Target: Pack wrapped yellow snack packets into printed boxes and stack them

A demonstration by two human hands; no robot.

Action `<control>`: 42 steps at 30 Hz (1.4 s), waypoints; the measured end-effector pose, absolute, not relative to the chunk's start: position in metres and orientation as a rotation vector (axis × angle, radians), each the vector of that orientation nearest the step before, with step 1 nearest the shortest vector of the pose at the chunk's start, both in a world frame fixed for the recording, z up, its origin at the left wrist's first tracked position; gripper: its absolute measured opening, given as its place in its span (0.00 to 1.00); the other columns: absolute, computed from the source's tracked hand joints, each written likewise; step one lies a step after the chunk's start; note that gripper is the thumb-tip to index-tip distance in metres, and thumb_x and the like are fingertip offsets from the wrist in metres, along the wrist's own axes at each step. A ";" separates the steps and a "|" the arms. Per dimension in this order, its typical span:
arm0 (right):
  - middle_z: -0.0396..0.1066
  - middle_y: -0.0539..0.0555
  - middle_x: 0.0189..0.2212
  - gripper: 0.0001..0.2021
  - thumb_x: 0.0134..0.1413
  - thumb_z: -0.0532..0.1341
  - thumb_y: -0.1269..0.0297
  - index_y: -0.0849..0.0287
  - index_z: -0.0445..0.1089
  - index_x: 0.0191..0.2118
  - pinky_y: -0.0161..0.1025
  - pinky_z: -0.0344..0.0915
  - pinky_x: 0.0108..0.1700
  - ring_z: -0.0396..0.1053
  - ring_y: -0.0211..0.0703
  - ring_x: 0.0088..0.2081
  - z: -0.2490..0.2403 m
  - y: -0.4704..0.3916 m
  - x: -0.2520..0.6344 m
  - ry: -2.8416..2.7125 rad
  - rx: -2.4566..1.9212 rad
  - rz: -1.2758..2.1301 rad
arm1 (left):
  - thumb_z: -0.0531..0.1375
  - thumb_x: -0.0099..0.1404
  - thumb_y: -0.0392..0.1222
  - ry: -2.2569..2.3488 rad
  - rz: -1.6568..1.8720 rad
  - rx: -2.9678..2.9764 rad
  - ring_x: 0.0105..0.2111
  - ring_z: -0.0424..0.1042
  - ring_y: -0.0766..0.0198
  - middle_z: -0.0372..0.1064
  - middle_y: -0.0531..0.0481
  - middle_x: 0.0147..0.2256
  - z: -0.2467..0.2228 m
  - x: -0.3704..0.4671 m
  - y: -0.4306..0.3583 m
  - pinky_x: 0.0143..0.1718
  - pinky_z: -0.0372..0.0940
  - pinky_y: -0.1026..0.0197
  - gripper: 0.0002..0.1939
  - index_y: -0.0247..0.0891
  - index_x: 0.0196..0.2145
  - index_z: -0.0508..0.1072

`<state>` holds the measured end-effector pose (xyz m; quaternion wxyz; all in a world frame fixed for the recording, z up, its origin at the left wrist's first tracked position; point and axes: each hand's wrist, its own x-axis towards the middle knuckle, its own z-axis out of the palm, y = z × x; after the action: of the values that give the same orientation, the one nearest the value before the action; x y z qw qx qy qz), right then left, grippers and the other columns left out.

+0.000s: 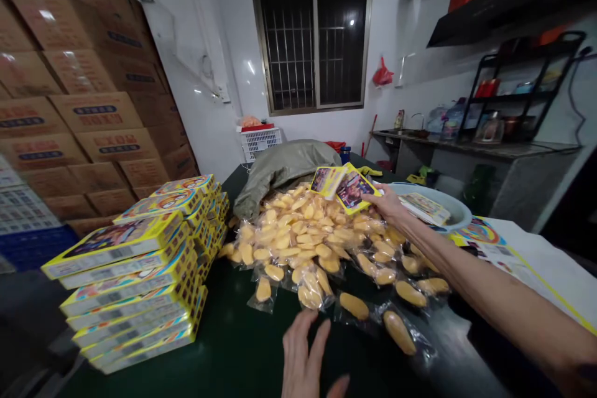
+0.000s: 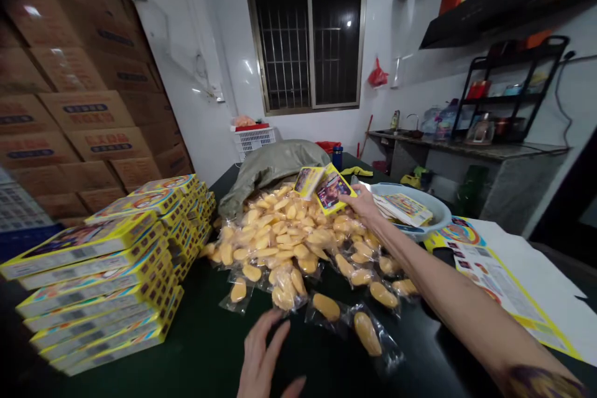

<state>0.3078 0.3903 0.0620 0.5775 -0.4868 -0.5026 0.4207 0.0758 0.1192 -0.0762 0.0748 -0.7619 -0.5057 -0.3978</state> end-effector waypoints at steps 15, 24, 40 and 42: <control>0.68 0.53 0.34 0.12 0.51 0.60 0.65 0.54 0.60 0.42 0.41 0.69 0.35 0.69 0.44 0.34 -0.062 0.056 0.187 -1.441 -1.019 0.418 | 0.66 0.50 0.53 -2.351 -2.928 -1.628 0.45 0.70 0.57 0.69 0.44 0.44 -0.004 0.090 0.054 0.45 0.67 0.59 0.37 0.38 0.54 0.60; 0.53 0.67 0.59 0.33 0.40 0.66 0.54 0.58 0.62 0.54 0.65 0.51 0.56 0.48 0.72 0.61 -0.068 0.113 0.318 -1.703 -1.684 0.153 | 0.68 0.42 0.55 -2.486 -1.842 -1.896 0.50 0.66 0.49 0.63 0.39 0.51 -0.022 0.012 0.037 0.53 0.62 0.47 0.51 0.35 0.60 0.52; 0.69 0.50 0.24 0.13 0.39 0.63 0.54 0.57 0.65 0.30 0.40 0.66 0.35 0.69 0.44 0.30 -0.077 0.199 0.325 -1.326 -1.636 0.732 | 0.63 0.38 0.44 -2.423 -0.369 -2.483 0.51 0.60 0.42 0.59 0.32 0.53 -0.001 0.035 -0.002 0.52 0.55 0.43 0.50 0.28 0.60 0.55; 0.70 0.50 0.25 0.15 0.35 0.66 0.54 0.57 0.66 0.28 0.37 0.66 0.33 0.68 0.41 0.29 -0.067 0.206 0.338 -1.350 -1.539 0.803 | 0.63 0.38 0.45 -2.411 -0.367 -2.525 0.51 0.60 0.43 0.59 0.33 0.53 0.001 0.031 -0.006 0.53 0.55 0.43 0.50 0.28 0.60 0.55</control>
<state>0.3383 0.2063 -0.0672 0.4540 -0.6236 -0.5468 0.3255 0.0307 -0.0062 0.0009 -0.1832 -0.7071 -0.6751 -0.1029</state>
